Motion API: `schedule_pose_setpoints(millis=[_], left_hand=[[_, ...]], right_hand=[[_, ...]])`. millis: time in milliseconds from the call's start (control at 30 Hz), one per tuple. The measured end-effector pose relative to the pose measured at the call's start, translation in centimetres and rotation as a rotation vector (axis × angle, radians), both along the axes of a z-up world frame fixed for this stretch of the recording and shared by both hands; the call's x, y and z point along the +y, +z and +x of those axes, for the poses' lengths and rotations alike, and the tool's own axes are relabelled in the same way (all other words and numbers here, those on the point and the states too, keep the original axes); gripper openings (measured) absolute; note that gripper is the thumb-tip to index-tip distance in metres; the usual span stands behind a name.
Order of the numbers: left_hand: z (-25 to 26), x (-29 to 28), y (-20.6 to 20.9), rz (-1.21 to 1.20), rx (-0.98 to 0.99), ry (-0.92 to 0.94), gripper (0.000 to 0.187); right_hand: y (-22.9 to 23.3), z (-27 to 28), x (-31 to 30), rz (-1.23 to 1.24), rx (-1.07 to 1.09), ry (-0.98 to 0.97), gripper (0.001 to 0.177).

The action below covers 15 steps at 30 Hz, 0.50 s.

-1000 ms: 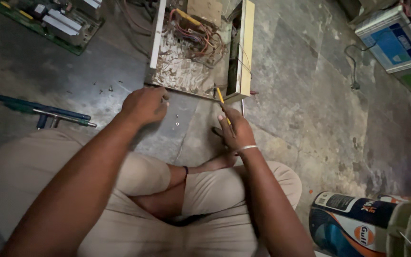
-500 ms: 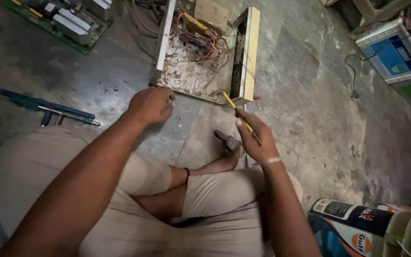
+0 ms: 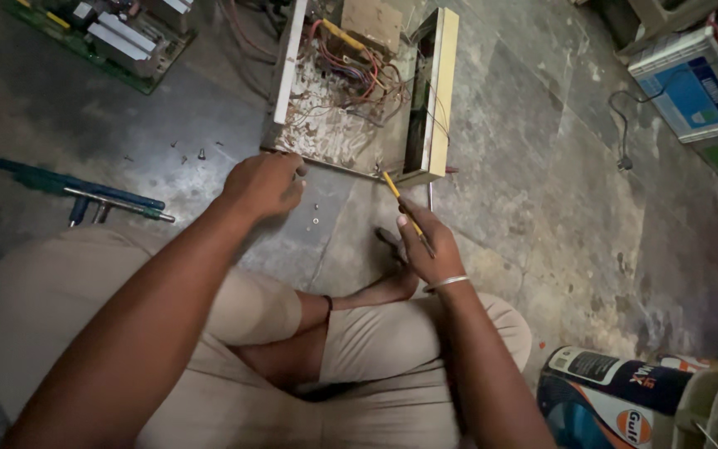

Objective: The person sits on the floor and uses a screwdriver to work on the internal components of an open electronic device. They manipulate wires and parts inside the casing while a phone plays video nearby.

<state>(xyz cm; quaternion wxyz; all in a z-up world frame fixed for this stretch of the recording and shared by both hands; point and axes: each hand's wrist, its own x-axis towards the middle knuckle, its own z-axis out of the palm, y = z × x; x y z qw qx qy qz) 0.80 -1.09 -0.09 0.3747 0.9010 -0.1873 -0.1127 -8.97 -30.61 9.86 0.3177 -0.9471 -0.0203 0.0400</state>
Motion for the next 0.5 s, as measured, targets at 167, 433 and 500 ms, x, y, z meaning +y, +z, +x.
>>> schedule_pose_setpoints(millis=[167, 433, 500], left_hand=[[-0.2, -0.2, 0.2, -0.022, 0.066, 0.014, 0.032], [-0.2, -0.4, -0.1, 0.001, 0.048, 0.012, 0.031], [-0.2, -0.2, -0.3, -0.037, 0.006, 0.003, 0.031]], right_hand=[[-0.9, -0.3, 0.0, 0.013, 0.007, -0.044, 0.042], [-2.2, 0.3, 0.3, 0.088, -0.028, -0.075, 0.043], [-2.4, 0.4, 0.4, 0.133, 0.184, -0.291, 0.047]])
